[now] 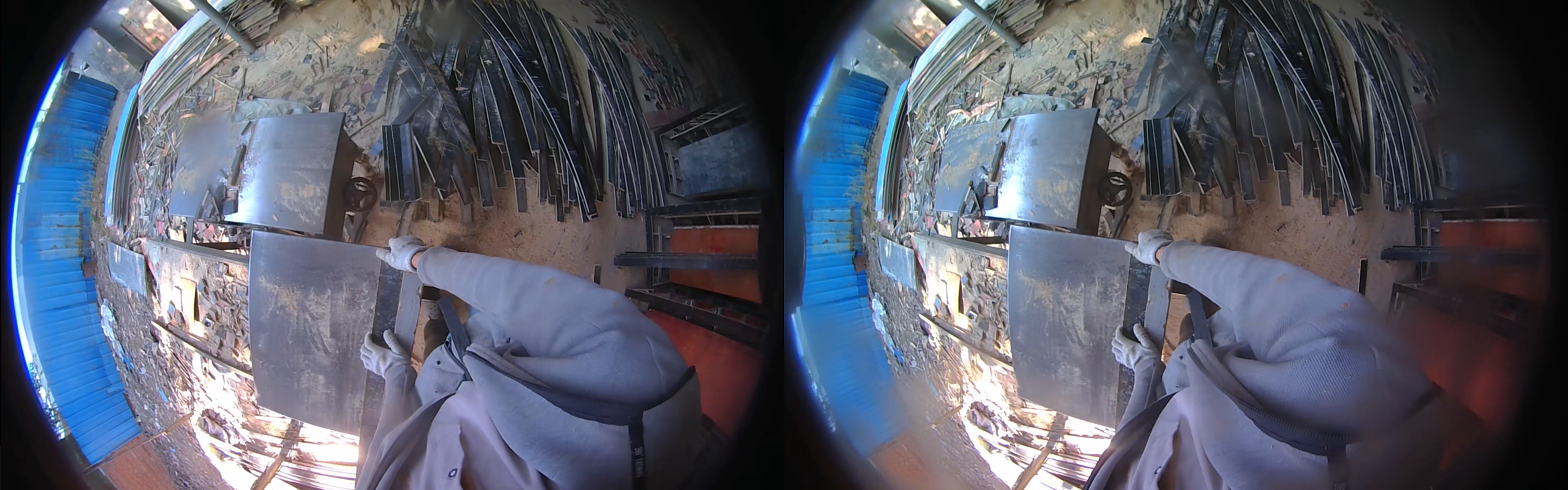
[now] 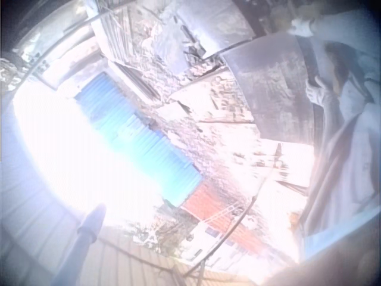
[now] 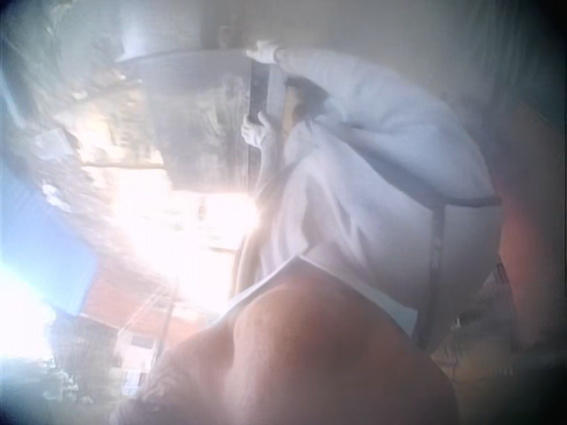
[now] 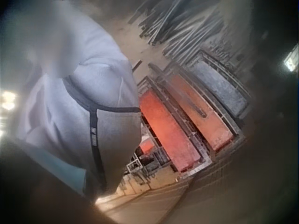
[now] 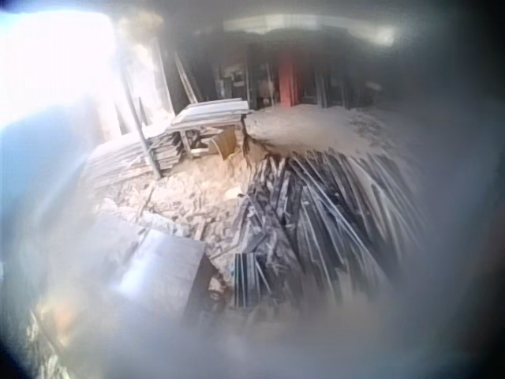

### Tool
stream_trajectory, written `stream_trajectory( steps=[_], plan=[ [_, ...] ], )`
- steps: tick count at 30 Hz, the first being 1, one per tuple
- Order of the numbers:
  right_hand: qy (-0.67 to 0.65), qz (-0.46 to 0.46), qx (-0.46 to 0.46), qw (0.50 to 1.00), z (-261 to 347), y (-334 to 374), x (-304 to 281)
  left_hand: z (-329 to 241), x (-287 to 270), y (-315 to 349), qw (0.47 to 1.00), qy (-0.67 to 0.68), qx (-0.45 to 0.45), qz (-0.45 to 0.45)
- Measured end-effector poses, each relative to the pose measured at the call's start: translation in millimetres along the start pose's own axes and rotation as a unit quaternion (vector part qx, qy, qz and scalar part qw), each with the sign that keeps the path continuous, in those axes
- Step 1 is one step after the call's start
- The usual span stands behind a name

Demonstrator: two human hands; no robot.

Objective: The person picks up metal rods from a pile, places them on a metal surface, and then stacks them in a rack. The person repeats this process with multiple rods.

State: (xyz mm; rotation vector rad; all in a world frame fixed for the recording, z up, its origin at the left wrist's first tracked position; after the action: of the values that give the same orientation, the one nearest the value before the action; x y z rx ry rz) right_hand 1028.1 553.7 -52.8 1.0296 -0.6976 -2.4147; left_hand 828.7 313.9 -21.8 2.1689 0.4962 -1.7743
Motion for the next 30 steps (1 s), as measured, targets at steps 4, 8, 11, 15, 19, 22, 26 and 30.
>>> stream_trajectory(
  steps=[4,8,11,15,19,22,26,30],
  plan=[
    [0.003,-0.079,-0.019,0.997,-14,29,-21,30,-2,12,0.989,0.086,0.012,0.122],
    [-0.239,-0.124,-0.035,0.962,-5,91,-51,89,-67,48,0.939,0.204,-0.009,0.278],
    [-0.314,-0.148,-0.067,0.935,7,142,-70,180,-58,86,0.921,0.165,-0.029,0.351],
    [-0.409,-0.263,-0.044,0.872,-54,180,-96,112,-80,112,0.95,0.136,0.113,0.258],
    [-0.563,-0.38,-0.034,0.733,-154,216,-128,10,-99,124,0.947,0.156,0.113,0.257],
    [-0.624,-0.434,-0.014,0.65,-265,267,-141,-82,-111,134,0.93,0.017,0.213,0.301],
    [-0.701,-0.459,0.101,0.537,-405,350,-103,-165,-68,134,0.884,-0.163,0.366,0.243],
    [-0.608,-0.669,0.224,0.363,-566,464,-39,-328,-66,227,0.791,-0.25,0.491,0.267]
  ],
)
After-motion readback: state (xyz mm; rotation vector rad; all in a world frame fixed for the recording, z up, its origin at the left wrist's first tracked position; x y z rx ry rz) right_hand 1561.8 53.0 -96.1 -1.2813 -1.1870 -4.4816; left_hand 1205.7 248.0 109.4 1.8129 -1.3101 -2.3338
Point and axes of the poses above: each hand's wrist, its own y-axis away from the middle knuckle, its own x-axis out of the palm, z = x × y, the point moved 6 cm from there along -y, towards the middle knuckle, and after that the axes turned 3 degrees about -y, right-handed, at the moved point
